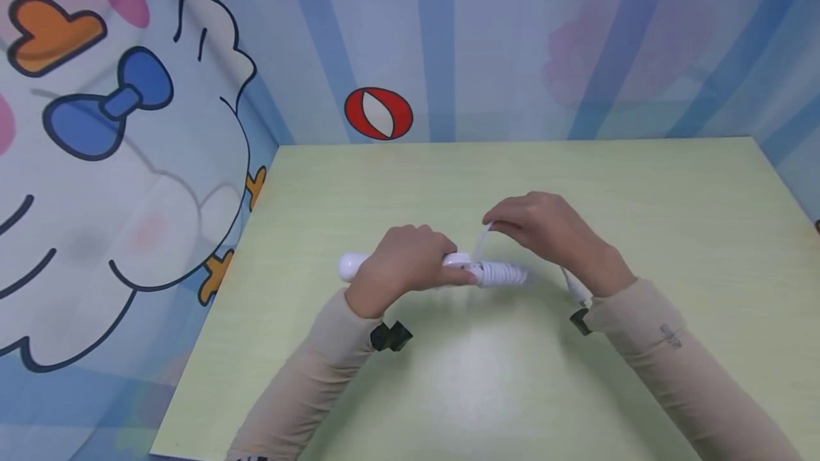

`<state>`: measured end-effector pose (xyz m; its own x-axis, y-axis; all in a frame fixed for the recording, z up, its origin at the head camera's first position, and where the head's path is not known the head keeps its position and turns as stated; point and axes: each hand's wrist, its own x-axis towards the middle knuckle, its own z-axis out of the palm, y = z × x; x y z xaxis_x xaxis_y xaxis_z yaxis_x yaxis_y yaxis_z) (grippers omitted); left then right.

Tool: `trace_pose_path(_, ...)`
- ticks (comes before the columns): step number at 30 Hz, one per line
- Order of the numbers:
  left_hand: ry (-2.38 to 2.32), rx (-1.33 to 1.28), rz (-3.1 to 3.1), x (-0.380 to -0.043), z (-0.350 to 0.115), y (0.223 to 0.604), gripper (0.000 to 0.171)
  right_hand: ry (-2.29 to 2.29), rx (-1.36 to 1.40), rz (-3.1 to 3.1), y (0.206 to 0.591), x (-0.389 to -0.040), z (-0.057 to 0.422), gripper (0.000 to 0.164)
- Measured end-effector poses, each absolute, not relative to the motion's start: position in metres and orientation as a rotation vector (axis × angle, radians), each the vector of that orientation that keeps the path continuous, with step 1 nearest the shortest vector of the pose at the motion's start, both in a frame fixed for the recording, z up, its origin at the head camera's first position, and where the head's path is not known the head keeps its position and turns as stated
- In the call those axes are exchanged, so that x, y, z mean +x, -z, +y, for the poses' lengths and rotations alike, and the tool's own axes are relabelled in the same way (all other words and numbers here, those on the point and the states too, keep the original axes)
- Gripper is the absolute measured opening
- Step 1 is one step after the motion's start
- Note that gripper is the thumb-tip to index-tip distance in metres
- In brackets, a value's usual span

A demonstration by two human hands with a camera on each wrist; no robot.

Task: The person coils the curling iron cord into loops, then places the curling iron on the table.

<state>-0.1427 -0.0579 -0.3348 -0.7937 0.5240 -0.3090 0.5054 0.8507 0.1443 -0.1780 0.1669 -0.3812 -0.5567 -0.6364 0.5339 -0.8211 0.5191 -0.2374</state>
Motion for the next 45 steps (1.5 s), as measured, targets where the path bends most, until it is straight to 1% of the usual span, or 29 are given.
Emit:
trace_pose_path(5,-0.040,0.672,2.710,-0.150,-0.055,0.347,0.046,-0.583,1.181,-2.396,0.381,-0.173,0.161,0.014)
trace_pose_path(13,-0.153,0.525,2.735,-0.164,-0.061,0.362,0.050,-0.507,1.100,-2.451,0.381,-0.167,0.153,0.013)
trace_pose_path(20,-0.308,0.430,2.859,-0.167,-0.064,0.367,0.051,-0.532,0.993,-2.419,0.384,-0.164,0.148,0.012)
trace_pose_path(31,-0.578,0.343,2.982,-0.177,-0.073,0.369,0.050,-0.698,0.821,-2.599,0.390,-0.153,0.138,0.022)
trace_pose_path(36,-0.752,0.375,2.923,-0.179,-0.080,0.365,0.048,-0.825,0.843,-2.600,0.399,-0.152,0.141,0.021)
trace_pose_path(45,-1.003,0.429,2.635,-0.176,-0.083,0.351,0.054,-1.208,0.925,-2.501,0.411,-0.159,0.151,0.020)
